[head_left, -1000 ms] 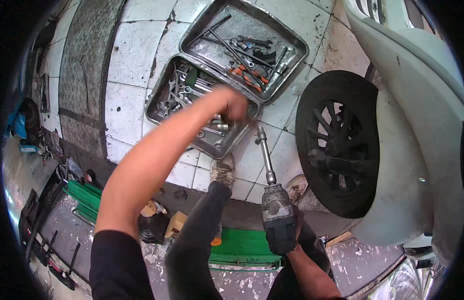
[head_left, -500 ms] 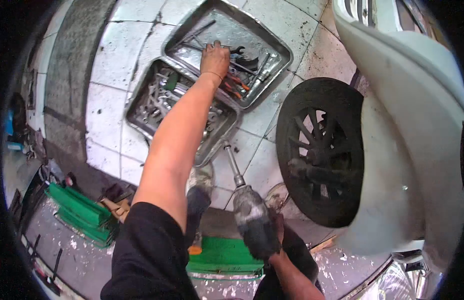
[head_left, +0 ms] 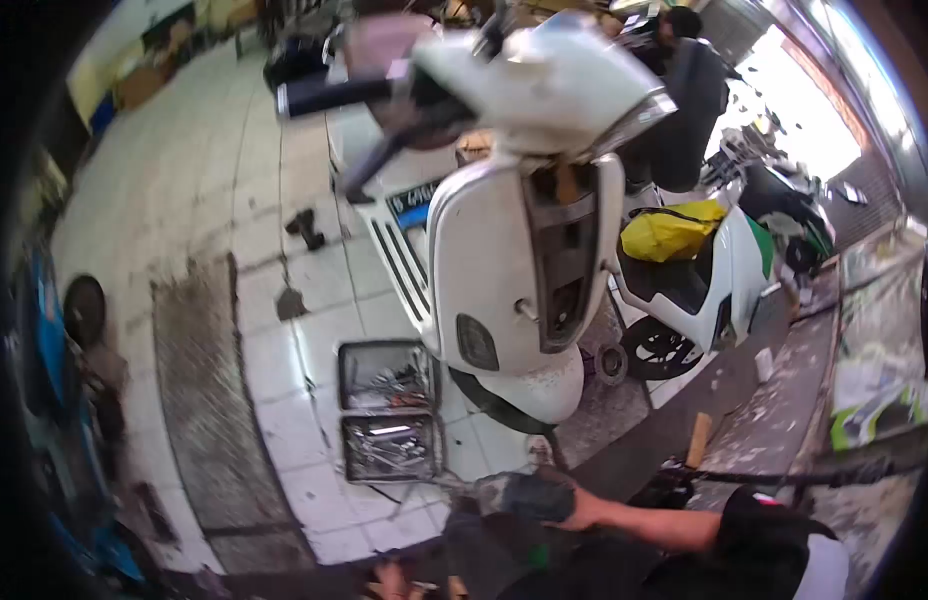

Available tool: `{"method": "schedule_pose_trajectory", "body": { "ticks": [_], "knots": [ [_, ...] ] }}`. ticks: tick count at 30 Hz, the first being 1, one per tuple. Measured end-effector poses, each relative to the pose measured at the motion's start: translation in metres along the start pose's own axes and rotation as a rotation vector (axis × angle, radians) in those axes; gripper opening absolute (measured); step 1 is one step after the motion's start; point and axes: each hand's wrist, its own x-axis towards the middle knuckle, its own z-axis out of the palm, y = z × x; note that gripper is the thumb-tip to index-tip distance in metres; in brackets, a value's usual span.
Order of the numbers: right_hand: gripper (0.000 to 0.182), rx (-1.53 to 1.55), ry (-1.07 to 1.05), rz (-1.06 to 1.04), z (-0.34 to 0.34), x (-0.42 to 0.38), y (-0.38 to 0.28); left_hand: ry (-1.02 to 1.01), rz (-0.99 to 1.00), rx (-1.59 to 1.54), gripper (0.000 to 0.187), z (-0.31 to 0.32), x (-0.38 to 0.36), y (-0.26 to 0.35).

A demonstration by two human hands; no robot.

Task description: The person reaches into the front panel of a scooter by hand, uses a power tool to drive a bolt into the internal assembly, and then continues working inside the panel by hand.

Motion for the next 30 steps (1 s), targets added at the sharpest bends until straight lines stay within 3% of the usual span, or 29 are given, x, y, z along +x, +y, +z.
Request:
{"method": "schedule_pose_trajectory", "body": {
  "ticks": [1,2,4,6,7,8,10,11,12,13,15,16,20,22,27,29,30],
  "knots": [
    [0.090,-0.091,0.036,-0.108,-0.010,-0.007,0.000,-0.051,-0.106,-0.063,0.029,0.006,-0.014,0.018],
    [0.087,-0.186,0.083,-0.212,-0.018,-0.016,0.007,-0.107,-0.076,-0.076,0.029,0.014,-0.019,0.031],
    [0.077,-0.360,0.197,-0.262,-0.040,-0.038,-0.044,-0.162,-0.005,-0.111,0.027,0.068,-0.075,0.107],
    [0.063,-0.373,0.311,-0.177,-0.079,-0.061,-0.117,-0.245,0.241,0.253,0.027,0.134,-0.114,0.187],
    [0.054,-0.357,0.390,-0.171,-0.091,-0.068,-0.122,-0.232,0.469,0.280,0.022,0.164,-0.105,0.204],
    [0.045,-0.339,0.468,-0.166,-0.102,-0.075,-0.127,-0.333,0.485,0.126,0.026,0.204,-0.124,0.240],
    [0.036,-0.351,0.549,-0.222,-0.121,-0.084,-0.135,-0.371,0.674,0.251,0.028,0.275,-0.149,0.301],
    [0.029,-0.174,0.656,-0.137,-0.133,-0.086,-0.154,-0.436,0.748,0.171,0.027,0.315,-0.190,0.334],
    [0.023,0.004,0.749,-0.049,-0.143,-0.087,-0.165,-0.492,0.979,0.226,0.028,0.347,-0.193,0.352],
    [0.023,0.003,0.731,-0.060,-0.154,-0.083,-0.166,-0.548,0.954,0.157,0.026,0.381,-0.220,0.373],
    [0.019,0.105,0.850,-0.186,-0.181,-0.073,-0.159,-0.554,1.137,0.165,0.025,0.440,-0.235,0.394],
    [0.016,0.022,0.858,-0.108,-0.197,-0.065,-0.152,-0.512,1.235,0.175,0.024,0.466,-0.237,0.400],
    [0.015,0.050,0.781,-0.245,-0.257,-0.036,-0.153,-0.281,1.428,0.146,0.022,0.535,-0.224,0.392],
    [0.015,0.135,0.838,-0.257,-0.277,-0.017,-0.149,-0.176,1.389,0.181,0.022,0.546,-0.224,0.383],
    [0.013,-0.089,0.821,-0.364,-0.313,0.015,-0.137,-0.023,1.442,0.249,0.021,0.553,-0.237,0.375],
    [0.011,0.311,0.797,-0.303,-0.321,0.026,-0.131,0.018,1.449,0.287,0.020,0.561,-0.239,0.379],
    [0.011,0.312,0.792,-0.288,-0.323,0.028,-0.131,0.046,1.465,0.320,0.019,0.563,-0.240,0.378]
  ]
}}
